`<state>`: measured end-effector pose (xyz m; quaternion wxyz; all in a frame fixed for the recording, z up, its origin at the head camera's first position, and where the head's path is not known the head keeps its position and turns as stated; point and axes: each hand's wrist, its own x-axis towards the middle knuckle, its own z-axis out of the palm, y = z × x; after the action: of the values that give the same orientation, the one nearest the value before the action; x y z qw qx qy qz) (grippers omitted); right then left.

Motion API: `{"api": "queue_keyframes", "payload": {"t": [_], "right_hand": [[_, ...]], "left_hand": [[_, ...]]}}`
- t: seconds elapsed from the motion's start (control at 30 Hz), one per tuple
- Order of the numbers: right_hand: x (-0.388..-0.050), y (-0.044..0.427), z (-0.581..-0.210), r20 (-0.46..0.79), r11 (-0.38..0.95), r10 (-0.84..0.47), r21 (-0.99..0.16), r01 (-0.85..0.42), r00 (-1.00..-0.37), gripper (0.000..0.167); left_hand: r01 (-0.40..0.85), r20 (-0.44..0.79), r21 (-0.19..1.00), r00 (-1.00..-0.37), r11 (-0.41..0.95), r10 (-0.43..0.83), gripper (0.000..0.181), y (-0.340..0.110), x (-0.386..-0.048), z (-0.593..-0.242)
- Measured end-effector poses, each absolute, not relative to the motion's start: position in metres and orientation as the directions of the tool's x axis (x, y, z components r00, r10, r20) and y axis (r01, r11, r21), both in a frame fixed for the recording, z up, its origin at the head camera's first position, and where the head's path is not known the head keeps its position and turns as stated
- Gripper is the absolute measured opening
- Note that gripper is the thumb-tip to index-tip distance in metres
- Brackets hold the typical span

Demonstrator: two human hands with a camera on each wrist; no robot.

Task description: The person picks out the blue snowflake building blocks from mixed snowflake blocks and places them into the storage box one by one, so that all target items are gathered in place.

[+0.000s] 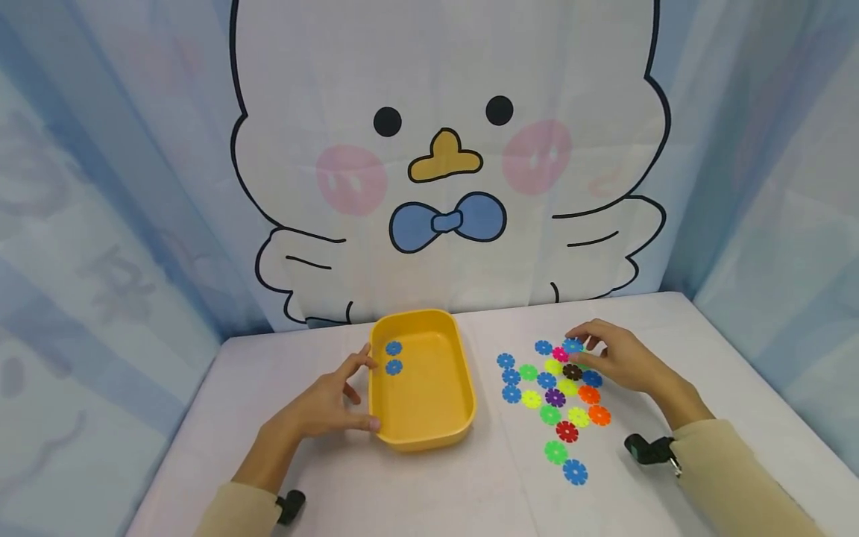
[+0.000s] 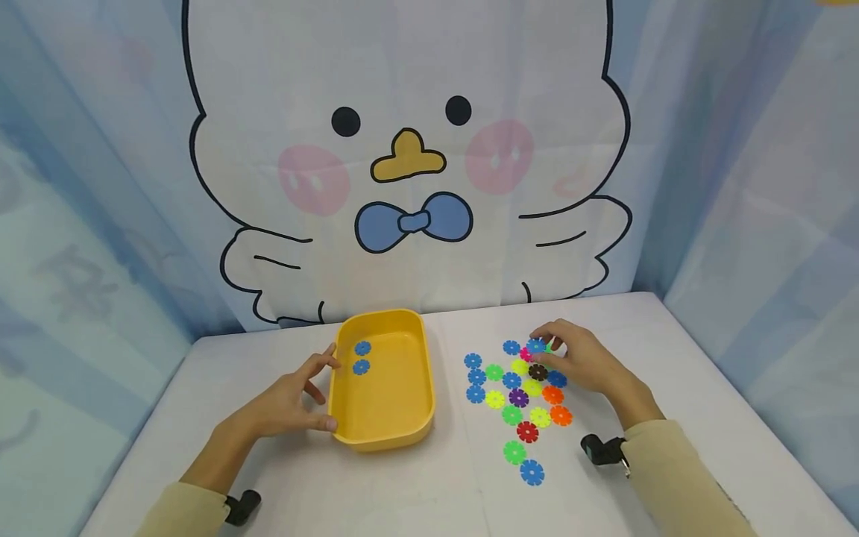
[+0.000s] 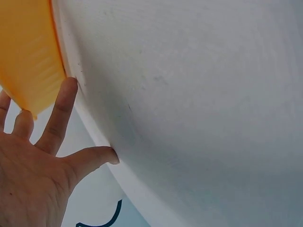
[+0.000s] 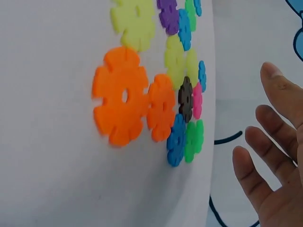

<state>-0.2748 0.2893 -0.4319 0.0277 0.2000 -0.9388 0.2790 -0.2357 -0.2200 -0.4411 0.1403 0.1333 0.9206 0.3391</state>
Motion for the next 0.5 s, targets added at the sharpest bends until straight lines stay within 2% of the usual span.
{"api": "queue_keyframes", "payload": {"t": [0.5], "right_hand": [[-0.282,0.250,-0.427,0.211,0.702,-0.400,-0.555,-0.446,-0.892,0.038]], "left_hand": [[0.159,-0.161,0.657,-0.925,0.737,0.343,0.097,-0.220,-0.236,-0.440]]}}
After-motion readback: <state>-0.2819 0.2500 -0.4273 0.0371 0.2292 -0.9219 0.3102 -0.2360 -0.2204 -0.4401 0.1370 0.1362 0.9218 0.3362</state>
